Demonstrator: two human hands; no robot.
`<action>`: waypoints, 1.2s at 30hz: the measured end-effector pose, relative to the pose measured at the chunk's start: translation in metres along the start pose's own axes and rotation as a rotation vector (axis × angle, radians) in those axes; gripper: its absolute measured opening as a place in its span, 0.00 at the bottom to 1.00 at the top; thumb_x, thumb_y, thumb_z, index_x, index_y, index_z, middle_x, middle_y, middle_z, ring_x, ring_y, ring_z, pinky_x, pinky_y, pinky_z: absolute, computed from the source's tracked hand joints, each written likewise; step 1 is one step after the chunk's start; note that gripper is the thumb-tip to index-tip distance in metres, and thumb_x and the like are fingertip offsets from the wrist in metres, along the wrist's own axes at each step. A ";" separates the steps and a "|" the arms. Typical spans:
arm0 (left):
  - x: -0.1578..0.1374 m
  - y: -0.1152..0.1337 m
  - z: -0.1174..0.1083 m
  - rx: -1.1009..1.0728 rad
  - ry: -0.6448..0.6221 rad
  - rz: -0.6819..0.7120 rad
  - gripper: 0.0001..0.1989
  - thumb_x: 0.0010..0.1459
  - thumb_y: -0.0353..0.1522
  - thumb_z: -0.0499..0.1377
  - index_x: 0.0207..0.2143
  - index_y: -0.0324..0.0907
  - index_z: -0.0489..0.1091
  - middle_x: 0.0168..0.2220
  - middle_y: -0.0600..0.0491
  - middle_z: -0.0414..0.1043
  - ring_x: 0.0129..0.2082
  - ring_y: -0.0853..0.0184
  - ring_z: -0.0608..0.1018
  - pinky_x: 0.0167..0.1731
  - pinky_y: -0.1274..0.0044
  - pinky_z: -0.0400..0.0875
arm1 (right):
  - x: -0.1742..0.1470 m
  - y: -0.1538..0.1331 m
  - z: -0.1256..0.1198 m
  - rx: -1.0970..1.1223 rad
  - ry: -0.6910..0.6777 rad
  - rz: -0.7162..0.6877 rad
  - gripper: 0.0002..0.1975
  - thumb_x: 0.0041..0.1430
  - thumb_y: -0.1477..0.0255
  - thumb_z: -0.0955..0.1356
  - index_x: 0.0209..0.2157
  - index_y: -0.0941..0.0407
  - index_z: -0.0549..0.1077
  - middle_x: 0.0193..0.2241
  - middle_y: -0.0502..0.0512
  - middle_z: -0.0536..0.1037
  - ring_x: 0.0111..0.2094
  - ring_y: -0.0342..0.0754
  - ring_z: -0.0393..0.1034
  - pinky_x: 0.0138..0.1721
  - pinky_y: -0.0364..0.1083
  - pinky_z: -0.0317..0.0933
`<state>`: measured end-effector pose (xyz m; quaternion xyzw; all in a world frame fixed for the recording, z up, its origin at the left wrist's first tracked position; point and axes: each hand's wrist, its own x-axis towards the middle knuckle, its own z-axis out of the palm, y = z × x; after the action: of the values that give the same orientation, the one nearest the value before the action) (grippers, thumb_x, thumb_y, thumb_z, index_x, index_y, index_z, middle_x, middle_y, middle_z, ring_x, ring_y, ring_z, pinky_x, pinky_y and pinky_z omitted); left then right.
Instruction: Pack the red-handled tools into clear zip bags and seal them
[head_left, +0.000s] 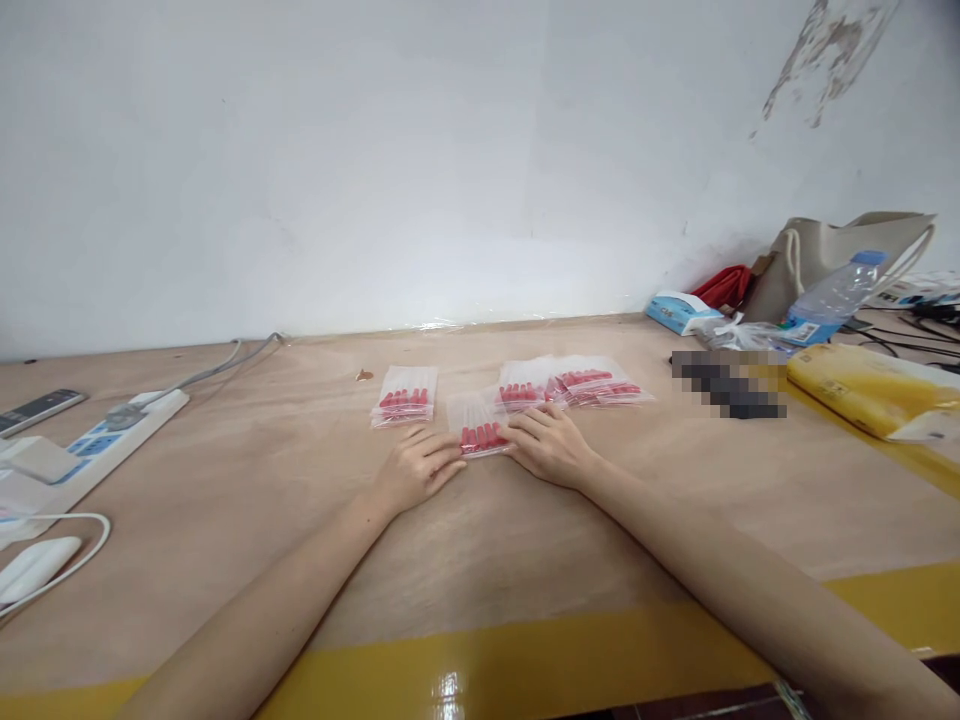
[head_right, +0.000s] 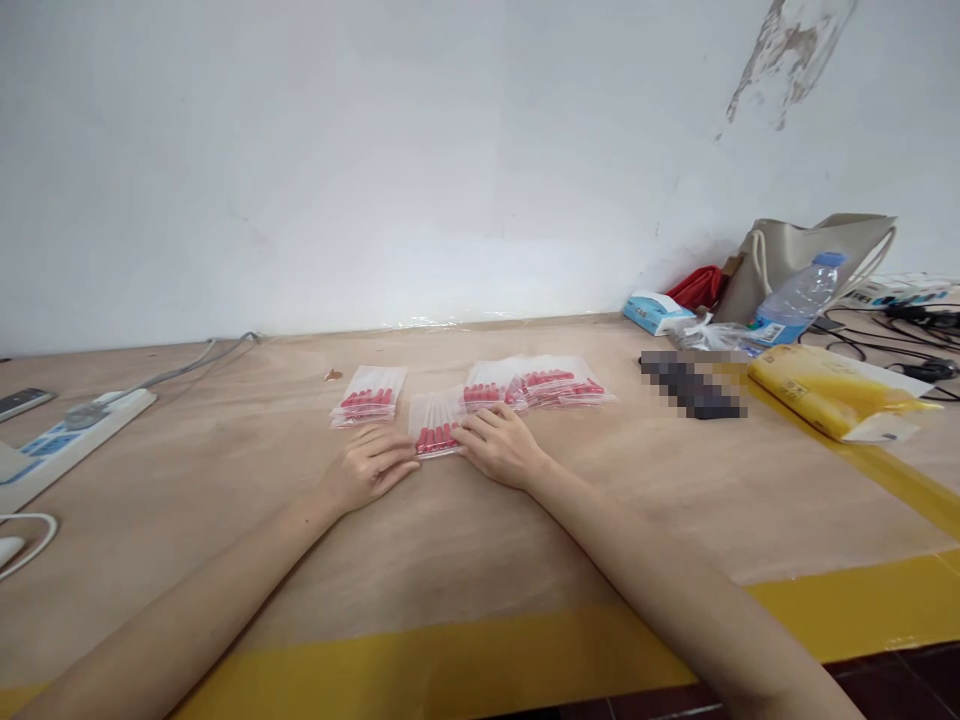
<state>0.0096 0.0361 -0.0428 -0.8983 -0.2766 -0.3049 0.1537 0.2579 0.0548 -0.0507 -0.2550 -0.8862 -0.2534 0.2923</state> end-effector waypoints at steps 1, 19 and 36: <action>0.001 -0.002 -0.002 0.004 0.002 -0.061 0.10 0.58 0.35 0.54 0.41 0.43 0.70 0.43 0.50 0.72 0.43 0.63 0.73 0.44 0.69 0.66 | 0.002 -0.002 0.001 0.011 0.000 0.001 0.10 0.61 0.71 0.60 0.40 0.55 0.70 0.36 0.55 0.74 0.37 0.45 0.64 0.40 0.47 0.51; -0.032 -0.106 -0.015 -0.167 -0.123 -0.674 0.27 0.50 0.52 0.54 0.42 0.43 0.73 0.49 0.48 0.69 0.50 0.56 0.71 0.53 0.65 0.61 | 0.076 -0.012 0.062 -0.010 -0.414 0.231 0.18 0.59 0.78 0.57 0.49 0.62 0.66 0.46 0.63 0.71 0.46 0.49 0.66 0.54 0.51 0.47; 0.002 0.020 -0.003 -0.368 0.081 -0.198 0.14 0.60 0.28 0.52 0.48 0.45 0.68 0.47 0.51 0.71 0.47 0.67 0.73 0.50 0.71 0.68 | -0.007 -0.025 -0.003 0.349 0.116 0.128 0.16 0.57 0.76 0.62 0.48 0.58 0.63 0.42 0.61 0.70 0.41 0.46 0.67 0.36 0.43 0.65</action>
<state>0.0215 0.0197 -0.0417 -0.8667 -0.2969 -0.3996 -0.0326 0.2492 0.0324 -0.0609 -0.2412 -0.8803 -0.0911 0.3982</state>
